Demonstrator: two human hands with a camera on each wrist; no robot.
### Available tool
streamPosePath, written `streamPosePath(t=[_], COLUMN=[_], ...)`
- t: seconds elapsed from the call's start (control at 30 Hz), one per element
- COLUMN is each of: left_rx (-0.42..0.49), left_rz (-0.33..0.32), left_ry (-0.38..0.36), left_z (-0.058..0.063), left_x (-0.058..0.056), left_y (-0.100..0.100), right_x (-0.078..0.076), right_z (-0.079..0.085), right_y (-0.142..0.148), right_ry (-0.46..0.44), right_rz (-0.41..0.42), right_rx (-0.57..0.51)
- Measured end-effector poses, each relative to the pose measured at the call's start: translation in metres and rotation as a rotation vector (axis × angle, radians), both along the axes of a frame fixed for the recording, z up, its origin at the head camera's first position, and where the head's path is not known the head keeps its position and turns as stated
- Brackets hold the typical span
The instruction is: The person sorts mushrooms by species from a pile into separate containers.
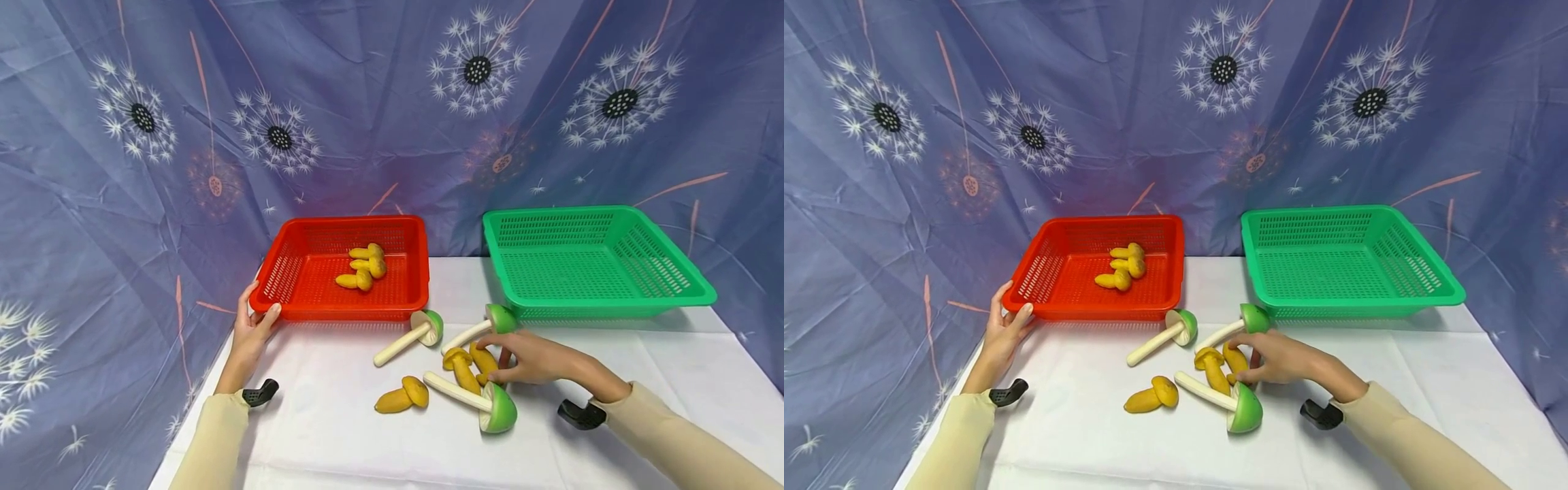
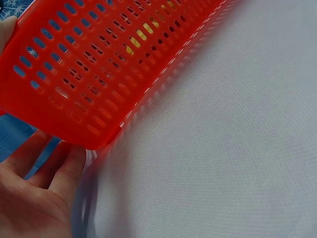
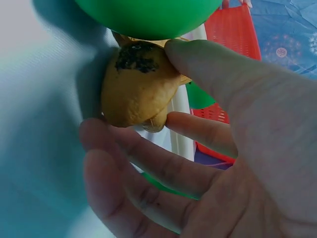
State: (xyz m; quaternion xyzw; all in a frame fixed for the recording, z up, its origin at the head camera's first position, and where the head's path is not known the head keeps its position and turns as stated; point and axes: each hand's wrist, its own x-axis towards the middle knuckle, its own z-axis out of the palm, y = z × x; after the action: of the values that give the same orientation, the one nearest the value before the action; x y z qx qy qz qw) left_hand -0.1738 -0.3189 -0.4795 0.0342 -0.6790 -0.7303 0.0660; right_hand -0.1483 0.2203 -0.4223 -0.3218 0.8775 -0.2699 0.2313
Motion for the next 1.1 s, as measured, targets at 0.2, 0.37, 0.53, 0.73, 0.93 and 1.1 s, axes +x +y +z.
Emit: streamPosePath(t=[0.2,0.37,0.53,0.73,0.93,1.1], left_rx=[0.007,0.003,-0.004,0.007,0.01,0.014], left_rz=[-0.003,0.005,0.013,-0.001,-0.001,-0.001], left_ry=[0.0,-0.01,0.001,0.021,0.007,-0.007], left_z=[0.002,-0.001,0.001,0.006,0.002,0.002], left_x=[-0.001,0.004,0.004,-0.003,0.0,0.002], left_y=[0.0,-0.003,-0.003,0.0,-0.001,0.0], right_x=[0.0,0.002,0.001,-0.002,0.0,0.001], right_z=[-0.001,-0.011,-0.014,-0.01,-0.014,-0.015], right_y=[0.001,0.001,-0.001,0.001,0.002,0.001], right_ry=[-0.049,-0.059,-0.07,-0.096,-0.039,-0.005], right_rz=[-0.024,-0.011,-0.012,-0.041,-0.032,-0.034], right_rx=[-0.067,-0.126,-0.157,-0.196,-0.175,-0.161])
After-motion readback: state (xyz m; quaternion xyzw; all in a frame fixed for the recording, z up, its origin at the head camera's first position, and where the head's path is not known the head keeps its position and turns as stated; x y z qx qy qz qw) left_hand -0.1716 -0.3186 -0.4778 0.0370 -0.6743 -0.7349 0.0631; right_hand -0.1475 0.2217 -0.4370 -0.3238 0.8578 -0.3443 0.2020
